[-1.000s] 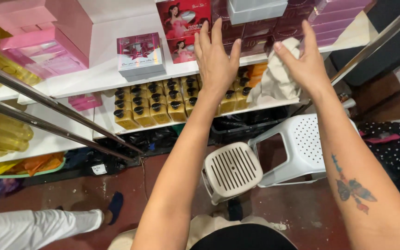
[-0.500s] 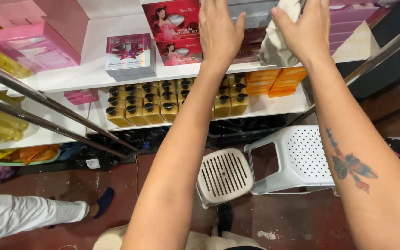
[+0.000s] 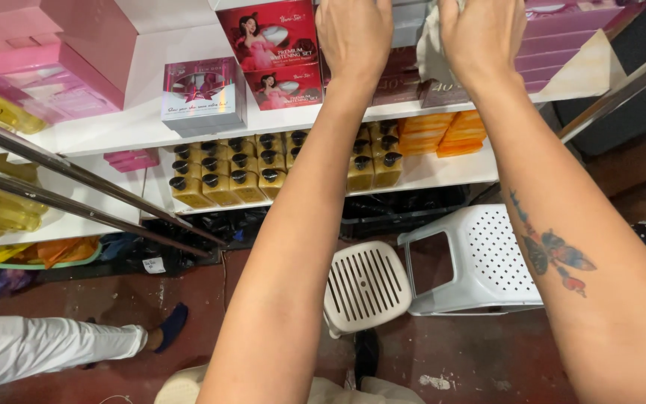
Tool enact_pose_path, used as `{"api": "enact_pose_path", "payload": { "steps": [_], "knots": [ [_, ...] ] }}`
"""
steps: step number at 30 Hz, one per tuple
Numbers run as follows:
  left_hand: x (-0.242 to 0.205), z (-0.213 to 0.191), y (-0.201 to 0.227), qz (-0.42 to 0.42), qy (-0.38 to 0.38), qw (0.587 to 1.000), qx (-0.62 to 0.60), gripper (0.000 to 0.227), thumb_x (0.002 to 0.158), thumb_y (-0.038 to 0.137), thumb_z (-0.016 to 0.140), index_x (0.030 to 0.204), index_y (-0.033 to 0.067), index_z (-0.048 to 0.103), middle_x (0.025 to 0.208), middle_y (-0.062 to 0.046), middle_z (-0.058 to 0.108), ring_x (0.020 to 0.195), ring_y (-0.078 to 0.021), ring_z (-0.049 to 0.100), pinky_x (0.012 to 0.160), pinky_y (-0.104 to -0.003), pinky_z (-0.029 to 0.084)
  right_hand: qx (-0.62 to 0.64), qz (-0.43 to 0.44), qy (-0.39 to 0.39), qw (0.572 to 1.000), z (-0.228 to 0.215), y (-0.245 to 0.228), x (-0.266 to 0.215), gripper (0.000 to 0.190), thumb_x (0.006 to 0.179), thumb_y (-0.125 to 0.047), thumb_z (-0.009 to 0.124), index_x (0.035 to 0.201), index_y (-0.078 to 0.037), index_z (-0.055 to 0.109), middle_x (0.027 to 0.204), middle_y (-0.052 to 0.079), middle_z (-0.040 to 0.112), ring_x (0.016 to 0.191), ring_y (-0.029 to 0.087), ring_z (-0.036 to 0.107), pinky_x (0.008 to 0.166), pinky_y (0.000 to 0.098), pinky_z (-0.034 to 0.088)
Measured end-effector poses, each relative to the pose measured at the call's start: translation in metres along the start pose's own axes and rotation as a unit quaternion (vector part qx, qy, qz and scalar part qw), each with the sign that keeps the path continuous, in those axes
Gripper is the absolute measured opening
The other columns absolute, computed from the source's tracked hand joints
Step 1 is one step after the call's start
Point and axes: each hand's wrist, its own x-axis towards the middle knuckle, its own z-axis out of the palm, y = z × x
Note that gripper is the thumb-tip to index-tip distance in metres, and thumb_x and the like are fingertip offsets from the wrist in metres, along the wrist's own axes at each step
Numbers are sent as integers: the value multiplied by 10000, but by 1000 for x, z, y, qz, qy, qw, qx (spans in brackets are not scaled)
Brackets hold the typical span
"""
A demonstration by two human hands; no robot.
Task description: The person wipes the surface of small pink and white boxes with a white cloth. They pick up the boxes from a shelf, clean them thoroughly, and place them back on the shelf in a neat arrangement.
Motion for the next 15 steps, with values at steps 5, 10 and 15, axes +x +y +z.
{"api": "enact_pose_path", "payload": {
  "steps": [5,10,15],
  "knots": [
    [-4,-14,6,49,81,995,-12,259,813,275,781,910,43,721,924,-170,693,973,-380,634,862,-512,518,1,5,41,999,1,-8,3,206,976,-181,784,959,17,733,827,239,697,762,470,662,665,533,517],
    [-14,-20,7,60,109,991,-43,278,813,258,805,963,54,691,1003,-144,670,1055,-365,595,926,-504,486,-25,-44,86,995,4,-7,-8,190,929,-119,779,1038,18,705,966,225,691,891,449,651,767,533,519],
    [-44,-47,20,75,112,981,-142,598,857,240,799,1302,-21,497,1221,-190,612,1204,-392,573,1021,-506,466,48,13,107,993,-8,-17,-35,469,920,-90,775,1356,-82,603,1259,221,595,1078,439,680,895,513,554]
  ]
}}
